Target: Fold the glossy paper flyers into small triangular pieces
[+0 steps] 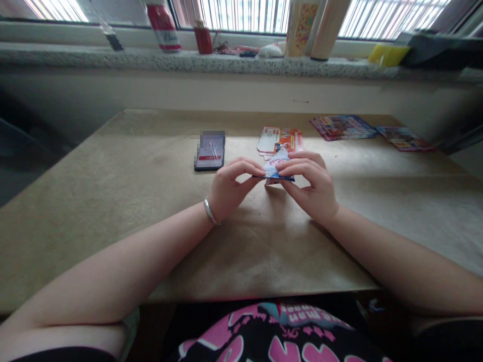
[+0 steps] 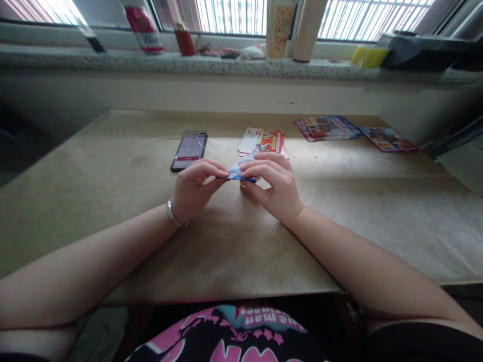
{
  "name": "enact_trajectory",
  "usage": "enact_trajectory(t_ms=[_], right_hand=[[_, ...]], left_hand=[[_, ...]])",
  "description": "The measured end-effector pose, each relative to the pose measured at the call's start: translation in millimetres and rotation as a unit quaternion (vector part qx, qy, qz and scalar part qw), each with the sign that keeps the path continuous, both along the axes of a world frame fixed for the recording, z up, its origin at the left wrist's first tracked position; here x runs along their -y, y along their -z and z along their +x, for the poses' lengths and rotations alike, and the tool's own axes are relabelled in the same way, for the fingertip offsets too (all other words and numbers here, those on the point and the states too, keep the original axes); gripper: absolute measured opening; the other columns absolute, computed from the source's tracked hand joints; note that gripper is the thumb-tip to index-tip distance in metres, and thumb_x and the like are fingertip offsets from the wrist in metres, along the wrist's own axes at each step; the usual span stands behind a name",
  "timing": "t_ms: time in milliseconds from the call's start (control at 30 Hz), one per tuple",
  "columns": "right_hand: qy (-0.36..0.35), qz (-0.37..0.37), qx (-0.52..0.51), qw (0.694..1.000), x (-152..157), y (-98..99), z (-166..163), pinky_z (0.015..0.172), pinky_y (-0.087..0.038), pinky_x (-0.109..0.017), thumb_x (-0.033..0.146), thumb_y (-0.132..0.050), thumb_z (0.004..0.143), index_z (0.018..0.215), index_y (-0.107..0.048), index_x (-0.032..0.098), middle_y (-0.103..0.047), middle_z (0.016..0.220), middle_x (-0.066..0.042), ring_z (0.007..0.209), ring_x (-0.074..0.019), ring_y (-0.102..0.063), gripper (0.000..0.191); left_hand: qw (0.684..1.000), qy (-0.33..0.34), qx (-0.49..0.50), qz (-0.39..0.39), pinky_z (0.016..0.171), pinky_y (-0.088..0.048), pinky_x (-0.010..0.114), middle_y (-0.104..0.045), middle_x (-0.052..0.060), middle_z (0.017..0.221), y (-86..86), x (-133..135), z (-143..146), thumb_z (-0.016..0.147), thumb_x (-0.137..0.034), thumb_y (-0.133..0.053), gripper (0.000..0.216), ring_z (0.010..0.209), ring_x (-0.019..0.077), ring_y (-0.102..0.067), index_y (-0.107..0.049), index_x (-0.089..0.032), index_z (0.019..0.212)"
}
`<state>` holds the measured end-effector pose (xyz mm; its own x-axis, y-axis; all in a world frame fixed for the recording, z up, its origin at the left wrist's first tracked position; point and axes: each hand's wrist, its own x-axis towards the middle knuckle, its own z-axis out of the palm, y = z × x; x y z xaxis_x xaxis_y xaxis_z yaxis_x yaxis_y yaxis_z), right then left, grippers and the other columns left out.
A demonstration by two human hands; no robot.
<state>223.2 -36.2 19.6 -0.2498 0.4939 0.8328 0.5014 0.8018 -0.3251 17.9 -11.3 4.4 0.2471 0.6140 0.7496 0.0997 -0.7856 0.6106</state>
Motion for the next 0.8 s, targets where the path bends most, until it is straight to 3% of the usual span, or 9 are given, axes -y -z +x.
enact_trajectory(t_ms=[200, 500, 800], right_hand=[[0.007, 0.000, -0.010, 1.000, 2.1, -1.3, -1.1, 0.097, -0.047, -0.050, 0.021, -0.067, 0.082, 0.092, -0.063, 0.031, -0.074, 0.100, 0.002, 0.108, -0.0233, -0.061, 0.015], [0.016, 0.022, 0.002, 1.000, -1.5, -4.9, 4.6, 0.094, -0.049, -0.049, 0.025, -0.070, 0.082, 0.089, -0.068, 0.034, -0.075, 0.095, 0.004, 0.102, -0.0233, -0.063, 0.012], [-0.015, 0.008, 0.067, 0.998, -8.3, -22.4, 10.1, 0.092, -0.048, -0.045, 0.033, -0.071, 0.081, 0.091, -0.070, 0.034, -0.075, 0.094, 0.004, 0.098, -0.0228, -0.063, 0.011]], left_hand=[[0.999, 0.005, 0.018, -0.027, 0.078, -0.055, 0.027, -0.069, 0.004, 0.089, 3.0, -2.5, -1.8, 0.084, -0.026, -0.070, 0.008, 0.083, 0.0118, -0.065, -0.067, -0.018, 0.084], [1.000, 0.011, -0.005, 0.011, 0.084, -0.055, 0.031, -0.071, 0.005, 0.094, -1.0, -1.9, -0.9, 0.085, -0.023, -0.068, 0.007, 0.088, 0.0128, -0.066, -0.064, -0.018, 0.083], [0.997, 0.041, 0.031, -0.050, 0.081, -0.058, 0.028, -0.072, 0.005, 0.094, 1.5, -2.6, -1.9, 0.085, -0.025, -0.069, 0.008, 0.088, 0.0133, -0.069, -0.065, -0.018, 0.086]])
